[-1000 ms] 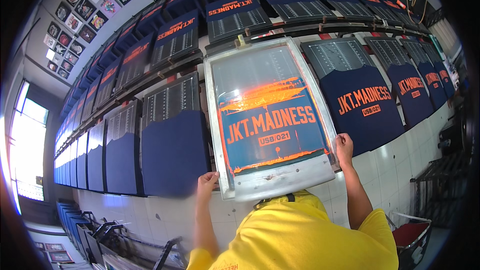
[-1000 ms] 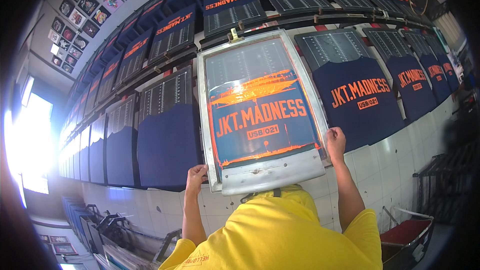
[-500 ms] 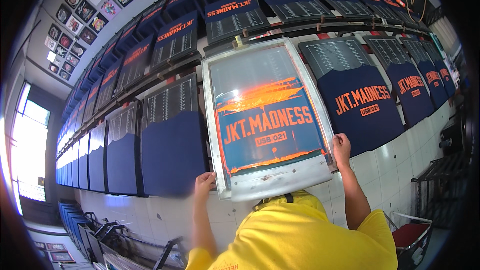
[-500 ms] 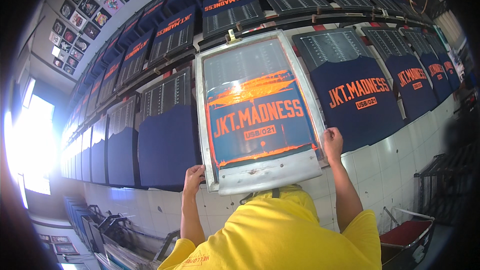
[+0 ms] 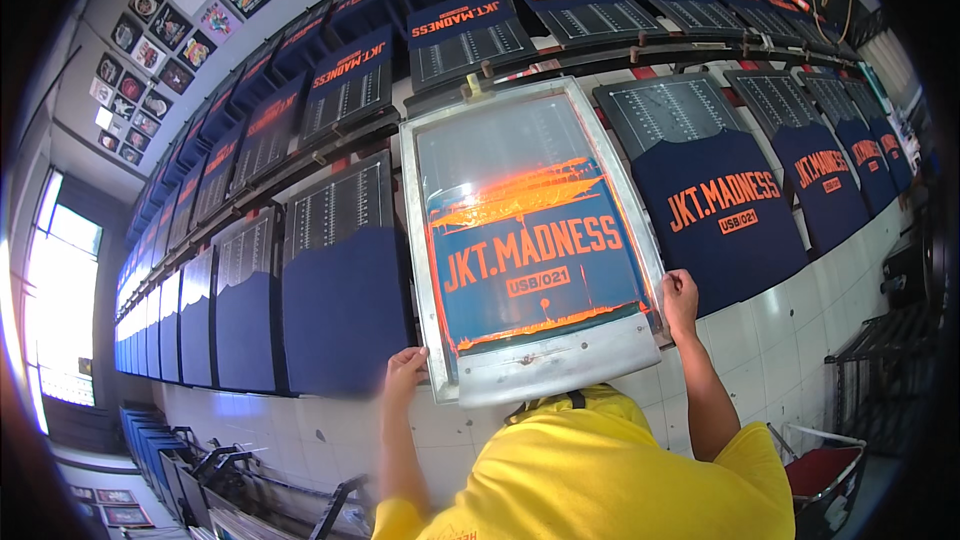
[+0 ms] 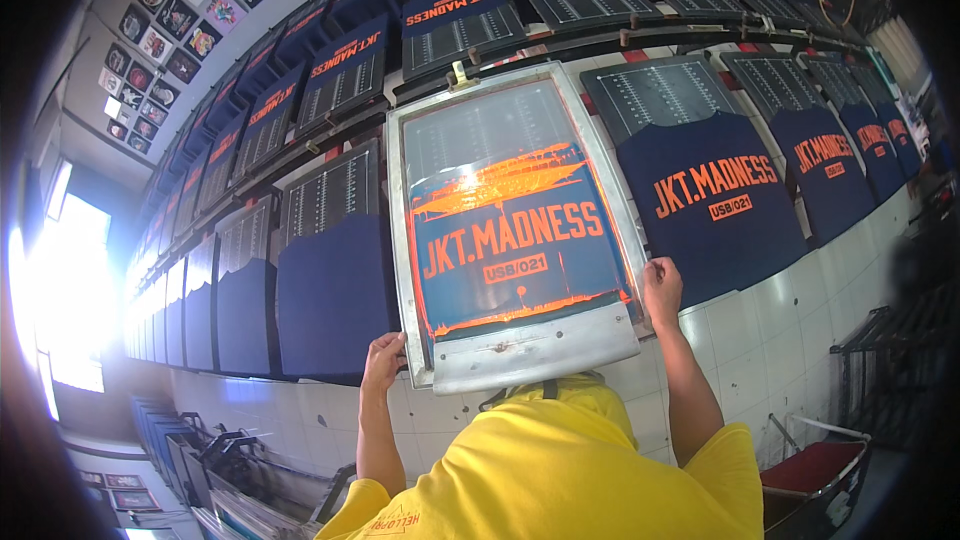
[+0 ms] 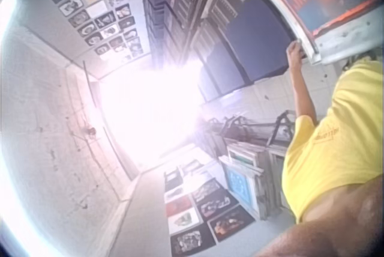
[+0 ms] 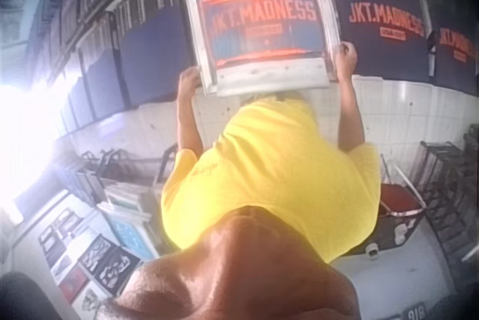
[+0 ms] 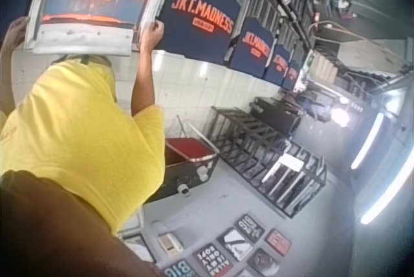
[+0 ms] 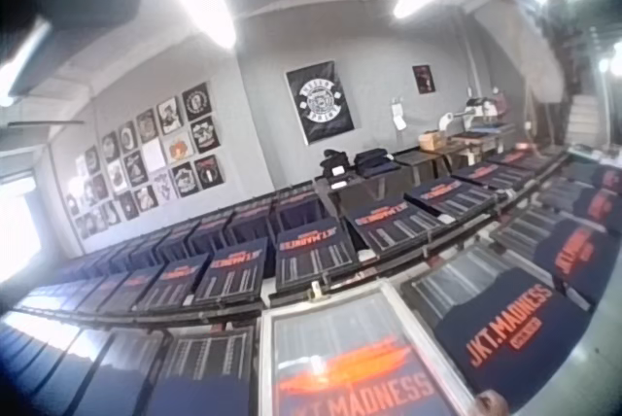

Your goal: The person pulls a squeegee across a screen frame to apply orange ink onto dark blue t-shirts on a rotary press.

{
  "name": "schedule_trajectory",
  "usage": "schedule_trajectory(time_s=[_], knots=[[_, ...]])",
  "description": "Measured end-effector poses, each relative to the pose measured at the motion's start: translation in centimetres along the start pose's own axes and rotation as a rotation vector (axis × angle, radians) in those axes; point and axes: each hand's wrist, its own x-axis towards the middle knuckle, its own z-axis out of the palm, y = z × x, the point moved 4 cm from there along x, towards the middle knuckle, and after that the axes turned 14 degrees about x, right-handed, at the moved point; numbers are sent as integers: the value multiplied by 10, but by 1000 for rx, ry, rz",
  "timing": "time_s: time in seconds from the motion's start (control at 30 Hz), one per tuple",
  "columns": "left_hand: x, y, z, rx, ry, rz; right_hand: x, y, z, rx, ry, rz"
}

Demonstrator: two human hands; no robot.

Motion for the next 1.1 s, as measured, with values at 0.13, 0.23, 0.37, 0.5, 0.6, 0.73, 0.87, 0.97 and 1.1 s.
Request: schedule_trajectory(time_s=[0.13, 0.23, 0.37, 0.5, 0.6, 0.73, 0.87, 0.97, 1.1], knots=[[-1, 6, 3, -20, -20, -10, -1, -3, 0, -20, 9, -5], [7, -8, -5, -17, -20, -14, 0, 1, 1, 48, -1, -24], [9, -17, -12, 16, -8, -10, -1, -3, 3, 3, -3, -11], [7, -11, -7, 16, -17, -21, -1, 0, 1, 27, -12, 1], [5, -4, -3, -1, -32, -21, -1, 1, 0, 44, -14, 20], [6, -10, -9, -1, -38, -30, -4, -9, 2, 25, -9, 16], [9, -15, -11, 6, -49, -32, -2, -1, 1, 14, -11, 4], [5, -6, -5, -4, -56, -36, -2, -3, 0, -22, -11, 11], [2, -3, -4, -41, -65, -34, -3, -5, 1, -2, -9, 0]])
